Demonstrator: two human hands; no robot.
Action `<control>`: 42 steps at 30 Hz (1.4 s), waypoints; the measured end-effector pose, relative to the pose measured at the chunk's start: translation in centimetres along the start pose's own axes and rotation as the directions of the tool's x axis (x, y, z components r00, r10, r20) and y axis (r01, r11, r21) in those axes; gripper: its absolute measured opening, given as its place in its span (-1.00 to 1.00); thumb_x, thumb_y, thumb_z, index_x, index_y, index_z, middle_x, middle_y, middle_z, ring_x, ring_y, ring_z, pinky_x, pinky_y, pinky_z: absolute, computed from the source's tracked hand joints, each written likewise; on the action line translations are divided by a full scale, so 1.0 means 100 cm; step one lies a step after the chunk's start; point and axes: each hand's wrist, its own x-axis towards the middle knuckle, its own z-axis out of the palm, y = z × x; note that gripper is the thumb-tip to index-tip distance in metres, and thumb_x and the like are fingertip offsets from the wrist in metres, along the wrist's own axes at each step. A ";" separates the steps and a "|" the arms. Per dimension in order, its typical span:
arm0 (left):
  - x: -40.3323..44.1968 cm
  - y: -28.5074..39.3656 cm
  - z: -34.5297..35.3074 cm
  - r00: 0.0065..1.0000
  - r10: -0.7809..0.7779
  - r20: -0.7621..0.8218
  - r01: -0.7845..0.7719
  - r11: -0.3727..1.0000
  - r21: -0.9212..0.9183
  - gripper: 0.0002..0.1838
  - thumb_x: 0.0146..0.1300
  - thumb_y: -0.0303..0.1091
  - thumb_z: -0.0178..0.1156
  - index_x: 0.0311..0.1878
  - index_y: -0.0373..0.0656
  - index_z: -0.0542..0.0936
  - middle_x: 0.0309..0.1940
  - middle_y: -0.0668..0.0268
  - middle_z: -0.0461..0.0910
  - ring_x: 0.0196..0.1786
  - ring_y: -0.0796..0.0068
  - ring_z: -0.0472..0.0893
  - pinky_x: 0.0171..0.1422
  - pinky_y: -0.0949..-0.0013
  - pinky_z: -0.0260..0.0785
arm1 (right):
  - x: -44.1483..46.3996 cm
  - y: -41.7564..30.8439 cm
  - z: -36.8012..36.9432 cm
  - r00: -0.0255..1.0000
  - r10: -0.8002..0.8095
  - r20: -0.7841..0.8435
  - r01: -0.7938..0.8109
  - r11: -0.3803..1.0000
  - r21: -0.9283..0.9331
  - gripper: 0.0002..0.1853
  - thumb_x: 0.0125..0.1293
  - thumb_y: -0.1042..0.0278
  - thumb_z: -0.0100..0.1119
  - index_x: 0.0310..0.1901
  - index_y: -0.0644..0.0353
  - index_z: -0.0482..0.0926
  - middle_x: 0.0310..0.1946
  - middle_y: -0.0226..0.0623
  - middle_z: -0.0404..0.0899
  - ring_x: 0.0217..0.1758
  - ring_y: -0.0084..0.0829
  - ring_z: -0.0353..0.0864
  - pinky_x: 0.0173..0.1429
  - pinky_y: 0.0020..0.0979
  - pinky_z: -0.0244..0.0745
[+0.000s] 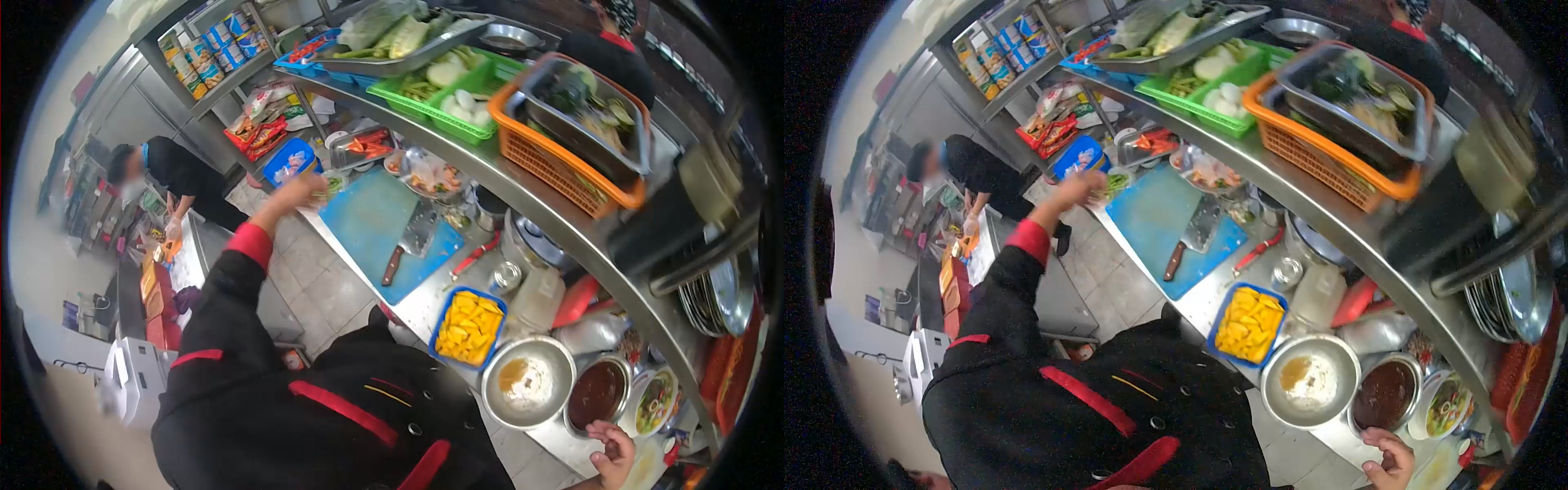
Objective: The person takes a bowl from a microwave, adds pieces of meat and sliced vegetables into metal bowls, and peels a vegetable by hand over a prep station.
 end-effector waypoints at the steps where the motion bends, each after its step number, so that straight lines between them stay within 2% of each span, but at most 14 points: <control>1: 0.026 0.006 -0.045 0.989 0.081 -0.126 -0.094 0.991 -0.094 -0.68 0.29 -0.18 0.20 0.00 -0.15 0.61 -0.09 0.25 0.63 -0.17 0.36 0.67 -0.16 0.27 0.59 | 0.017 -0.007 0.018 1.000 -0.004 -0.003 0.004 1.000 -0.014 -0.51 0.30 0.57 0.20 0.27 0.36 0.42 0.27 0.22 0.40 0.32 0.09 0.45 0.38 0.04 0.32; 5: 0.090 0.104 -0.167 0.803 0.374 -0.463 -0.426 0.905 -0.007 -0.64 0.42 0.01 0.10 -0.07 -0.11 0.55 -0.28 0.35 0.57 -0.35 0.54 0.59 -0.36 0.44 0.44 | 0.084 -0.033 0.087 0.994 0.106 0.041 -0.100 0.986 -0.133 -0.48 0.26 0.55 0.23 0.27 0.38 0.42 0.27 0.15 0.41 0.34 -0.05 0.44 0.38 -0.12 0.34; 7: 0.103 0.160 -0.188 0.790 0.434 -0.432 -0.490 0.871 -0.021 -0.53 0.36 0.15 0.14 -0.03 -0.11 0.57 -0.29 0.37 0.56 -0.36 0.58 0.56 -0.38 0.49 0.39 | 0.124 -0.041 0.124 0.986 0.157 0.063 -0.144 0.973 -0.181 -0.46 0.26 0.53 0.28 0.28 0.34 0.41 0.29 0.12 0.40 0.32 -0.10 0.45 0.38 -0.13 0.34; 9: 0.094 0.204 -0.177 0.725 0.579 -0.374 -0.543 0.814 0.206 -0.46 0.31 0.22 0.15 -0.01 -0.10 0.61 -0.31 0.41 0.56 -0.35 0.60 0.57 -0.41 0.54 0.35 | 0.187 -0.054 0.164 0.994 0.038 0.099 -0.018 0.980 -0.199 -0.49 0.06 0.42 0.44 0.08 0.35 0.56 0.01 0.09 0.63 0.03 -0.06 0.68 0.09 -0.10 0.61; 11: 0.116 0.222 -0.178 0.774 0.599 -0.204 -0.556 0.798 0.231 -0.46 0.30 0.21 0.15 -0.01 -0.10 0.63 -0.30 0.42 0.56 -0.37 0.60 0.57 -0.43 0.54 0.33 | 0.242 -0.084 0.215 0.981 0.094 -0.169 -0.106 0.992 -0.065 -0.37 0.04 0.40 0.45 0.18 0.39 0.48 -0.09 0.04 0.66 -0.10 -0.17 0.71 0.05 -0.15 0.63; 15: 0.144 0.241 -0.163 0.808 0.542 0.230 -0.587 0.775 0.234 -0.51 0.26 0.13 0.19 -0.08 -0.14 0.67 -0.32 0.41 0.56 -0.47 0.61 0.53 -0.49 0.51 0.29 | 0.399 -0.149 0.280 0.933 -0.075 -0.351 -0.021 0.965 -0.262 -0.30 0.32 0.13 0.28 0.38 0.31 0.28 -0.15 -0.25 0.59 -0.33 -0.51 0.64 -0.35 -0.54 0.55; 19: 0.173 0.247 -0.138 0.744 0.594 0.304 -0.667 0.635 0.390 -0.63 0.24 -0.05 0.17 -0.23 -0.22 0.67 -0.57 0.35 0.53 -0.59 0.53 0.44 -0.53 0.36 0.25 | 0.521 -0.172 0.281 0.873 -0.016 -0.487 -0.151 0.941 -0.303 -0.41 0.40 0.14 0.19 0.35 0.26 0.34 -0.15 -0.35 0.56 -0.41 -0.57 0.58 -0.44 -0.56 0.47; 21: 0.172 0.245 -0.130 0.795 0.561 0.231 -0.607 0.744 0.280 -0.65 0.22 -0.09 0.18 -0.30 -0.23 0.66 -0.62 0.33 0.52 -0.59 0.49 0.44 -0.52 0.33 0.25 | 0.566 -0.168 0.274 0.864 0.143 -0.483 -0.228 0.966 -0.122 -0.57 0.40 0.18 0.18 0.19 0.23 0.47 -0.23 -0.39 0.58 -0.45 -0.61 0.55 -0.50 -0.62 0.39; 25: 0.146 0.230 -0.135 0.789 0.606 0.102 -0.614 0.774 0.156 -0.65 0.19 -0.10 0.21 -0.35 -0.27 0.65 -0.56 0.25 0.56 -0.52 0.42 0.52 -0.39 0.31 0.33 | 0.598 -0.159 0.268 0.943 0.172 -0.283 -0.203 0.976 -0.083 -0.77 0.35 0.32 0.17 -0.08 0.29 0.54 -0.40 -0.43 0.59 -0.54 -0.69 0.47 -0.59 -0.68 0.25; 31: 0.068 0.190 -0.199 0.637 0.770 0.023 -0.726 0.589 0.355 -0.61 0.21 -0.14 0.14 -0.21 -0.37 0.63 -0.37 0.11 0.66 -0.29 0.34 0.62 -0.15 0.28 0.45 | 0.527 -0.189 0.363 0.961 -0.059 -0.269 0.058 0.998 -0.012 -0.55 0.32 0.43 0.16 0.18 0.43 0.33 -0.21 -0.22 0.65 -0.44 -0.60 0.62 -0.54 -0.66 0.46; 33: 0.016 0.163 -0.230 0.623 0.781 0.050 -0.775 0.607 0.174 -0.61 0.28 -0.19 0.14 0.02 -0.32 0.59 -0.18 0.30 0.63 -0.14 0.49 0.56 0.04 0.39 0.41 | 0.498 -0.187 0.381 0.988 -0.093 -0.123 0.103 0.991 0.082 -0.49 0.29 0.46 0.21 0.20 0.45 0.26 -0.17 -0.14 0.66 -0.42 -0.50 0.69 -0.49 -0.58 0.60; 35: -0.036 0.136 -0.260 0.626 0.780 0.004 -0.768 0.616 0.176 -0.61 0.25 -0.25 0.12 0.00 -0.38 0.59 -0.13 0.22 0.66 -0.09 0.48 0.60 0.04 0.40 0.41 | 0.472 -0.176 0.407 0.996 -0.086 -0.032 0.090 0.980 0.179 -0.47 0.26 0.54 0.23 0.20 0.40 0.21 -0.17 -0.10 0.66 -0.45 -0.43 0.69 -0.49 -0.49 0.66; 37: -0.087 0.100 -0.285 0.765 0.644 -0.030 -0.644 0.764 -0.032 -0.54 0.26 -0.33 0.12 0.19 -0.39 0.50 0.05 0.30 0.59 0.08 0.56 0.53 0.22 0.47 0.33 | 0.449 -0.168 0.443 0.986 -0.019 0.168 -0.034 0.952 0.305 -0.37 0.25 0.50 0.29 0.28 0.32 0.18 -0.05 -0.09 0.62 -0.28 -0.46 0.72 -0.48 -0.56 0.62; 42: -0.164 0.016 -0.292 0.911 0.391 -0.131 -0.396 0.918 -0.013 -0.53 0.27 -0.38 0.14 0.22 -0.37 0.50 0.08 0.31 0.60 0.11 0.55 0.54 0.27 0.45 0.32 | 0.436 -0.109 0.503 0.843 0.062 0.534 -0.324 0.851 0.412 -0.38 0.36 0.37 0.27 0.25 0.21 0.06 -0.14 -0.15 0.57 -0.36 -0.50 0.65 -0.39 -0.53 0.59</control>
